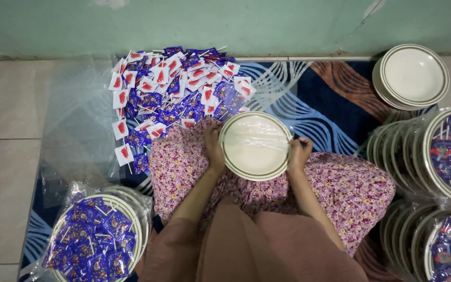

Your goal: The person places condiment packets onto a plate, covers the plate with a plastic bag, and then arranges more condiment packets on top of the plastic film.

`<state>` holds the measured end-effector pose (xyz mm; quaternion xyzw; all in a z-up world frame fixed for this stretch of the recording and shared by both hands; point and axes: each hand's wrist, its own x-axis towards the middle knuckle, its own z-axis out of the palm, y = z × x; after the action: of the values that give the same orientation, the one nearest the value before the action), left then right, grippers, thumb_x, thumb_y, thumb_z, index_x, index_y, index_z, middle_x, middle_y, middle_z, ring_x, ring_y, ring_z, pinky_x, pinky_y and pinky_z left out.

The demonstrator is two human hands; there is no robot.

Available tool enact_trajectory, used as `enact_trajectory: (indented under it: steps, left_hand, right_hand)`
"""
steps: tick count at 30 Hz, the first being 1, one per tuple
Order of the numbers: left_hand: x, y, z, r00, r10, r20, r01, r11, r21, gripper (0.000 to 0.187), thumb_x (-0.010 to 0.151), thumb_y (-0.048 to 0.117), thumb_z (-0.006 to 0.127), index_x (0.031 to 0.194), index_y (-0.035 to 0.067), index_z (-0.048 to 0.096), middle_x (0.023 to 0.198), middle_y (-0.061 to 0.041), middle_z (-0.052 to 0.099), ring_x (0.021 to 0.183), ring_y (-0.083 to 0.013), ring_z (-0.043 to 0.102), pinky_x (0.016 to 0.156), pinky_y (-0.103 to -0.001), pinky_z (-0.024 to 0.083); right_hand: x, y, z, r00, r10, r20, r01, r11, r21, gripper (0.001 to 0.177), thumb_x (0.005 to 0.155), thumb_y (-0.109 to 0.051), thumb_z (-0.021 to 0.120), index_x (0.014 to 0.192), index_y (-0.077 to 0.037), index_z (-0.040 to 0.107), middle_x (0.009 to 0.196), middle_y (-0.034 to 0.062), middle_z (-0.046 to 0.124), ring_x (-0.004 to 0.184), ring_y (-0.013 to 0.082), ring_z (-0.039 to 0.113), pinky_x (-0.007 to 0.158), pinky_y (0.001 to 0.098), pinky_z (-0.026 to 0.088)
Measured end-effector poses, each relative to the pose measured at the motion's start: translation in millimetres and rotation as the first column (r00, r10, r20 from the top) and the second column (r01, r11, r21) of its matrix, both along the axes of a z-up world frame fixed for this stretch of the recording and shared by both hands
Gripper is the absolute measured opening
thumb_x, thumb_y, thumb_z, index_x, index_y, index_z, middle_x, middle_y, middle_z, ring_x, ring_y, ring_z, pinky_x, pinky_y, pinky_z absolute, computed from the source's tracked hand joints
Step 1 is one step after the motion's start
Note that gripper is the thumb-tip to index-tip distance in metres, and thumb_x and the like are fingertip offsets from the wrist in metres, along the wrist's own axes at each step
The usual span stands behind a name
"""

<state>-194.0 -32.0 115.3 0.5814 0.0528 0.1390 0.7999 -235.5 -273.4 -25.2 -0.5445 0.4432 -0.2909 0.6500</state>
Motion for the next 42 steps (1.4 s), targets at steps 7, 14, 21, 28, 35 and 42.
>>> enact_trajectory:
  steps: [7, 14, 21, 28, 35, 42]
  left_hand:
    - [37.4, -7.2, -37.0, 0.96, 0.094, -0.263, -0.054, 0.986, 0.157, 0.023, 0.101, 0.031, 0.056, 0.096, 0.01, 0.065, 0.086, -0.008, 0.055, 0.083, -0.0197, 0.054, 0.089, -0.037, 0.044]
    - [56.5, -24.4, -40.2, 0.983, -0.183, -0.003, 0.141, 0.747, 0.65, 0.032, 0.089, 0.04, 0.072, 0.117, 0.024, 0.069, 0.098, 0.003, 0.055, 0.099, -0.0188, 0.062, 0.097, -0.036, 0.049]
    - [58.1, -19.9, 25.2, 0.878, -0.453, 0.152, 0.268, 0.731, 0.628, 0.044, 0.078, 0.034, 0.087, 0.12, 0.029, 0.074, 0.097, 0.0, 0.063, 0.101, -0.0226, 0.069, 0.1, -0.037, 0.05]
    - [24.4, -7.7, 52.2, 0.725, -0.688, -0.033, 0.576, 0.579, 0.577, 0.047, 0.079, 0.03, 0.084, 0.125, 0.026, 0.072, 0.098, -0.006, 0.062, 0.106, -0.0329, 0.067, 0.102, -0.048, 0.049]
    - [23.2, -1.2, -38.0, 0.649, -0.73, -0.215, 0.679, 0.427, 0.597, 0.043, 0.081, 0.041, 0.079, 0.119, 0.023, 0.074, 0.1, -0.011, 0.065, 0.107, -0.0382, 0.066, 0.1, -0.049, 0.05]
    - [81.2, -16.4, -67.1, 0.831, -0.531, -0.168, 0.339, 0.244, 0.908, 0.036, 0.089, 0.043, 0.07, 0.116, 0.02, 0.074, 0.1, -0.01, 0.069, 0.097, -0.0316, 0.072, 0.09, -0.045, 0.055]
  right_hand:
    - [-5.9, -16.1, 18.2, 0.994, 0.093, -0.053, -0.097, 0.991, -0.088, 0.046, 0.08, -0.006, 0.065, 0.125, -0.011, 0.058, 0.107, 0.0139, 0.057, 0.093, 0.0225, 0.058, 0.08, 0.0354, 0.047]
    - [-3.1, -31.0, 103.8, 0.902, 0.357, -0.244, -0.432, 0.774, -0.464, 0.048, 0.088, 0.001, 0.061, 0.134, -0.011, 0.062, 0.114, 0.0201, 0.058, 0.116, 0.0415, 0.055, 0.102, 0.0502, 0.039]
    - [-28.0, -29.7, 213.0, 0.724, 0.635, -0.269, -0.658, 0.517, -0.548, 0.064, 0.091, -0.027, 0.082, 0.148, -0.009, 0.059, 0.125, 0.0289, 0.056, 0.118, 0.0501, 0.056, 0.095, 0.0587, 0.046]
    - [-71.7, -45.3, 197.7, 0.754, 0.424, -0.501, -0.636, 0.285, -0.717, 0.056, 0.076, -0.025, 0.093, 0.127, -0.012, 0.076, 0.106, 0.0166, 0.056, 0.098, 0.0435, 0.063, 0.085, 0.0505, 0.052]
    - [-88.0, -52.8, 131.9, 0.517, 0.373, -0.77, -0.834, 0.019, -0.551, 0.035, 0.08, -0.033, 0.082, 0.115, -0.026, 0.078, 0.109, 0.0094, 0.057, 0.102, 0.0385, 0.068, 0.086, 0.0464, 0.059]
    - [-61.9, -53.7, 89.3, 0.48, 0.303, -0.823, -0.845, -0.09, -0.526, 0.034, 0.081, -0.033, 0.078, 0.114, -0.025, 0.077, 0.109, 0.0082, 0.055, 0.108, 0.0378, 0.066, 0.089, 0.0448, 0.059]
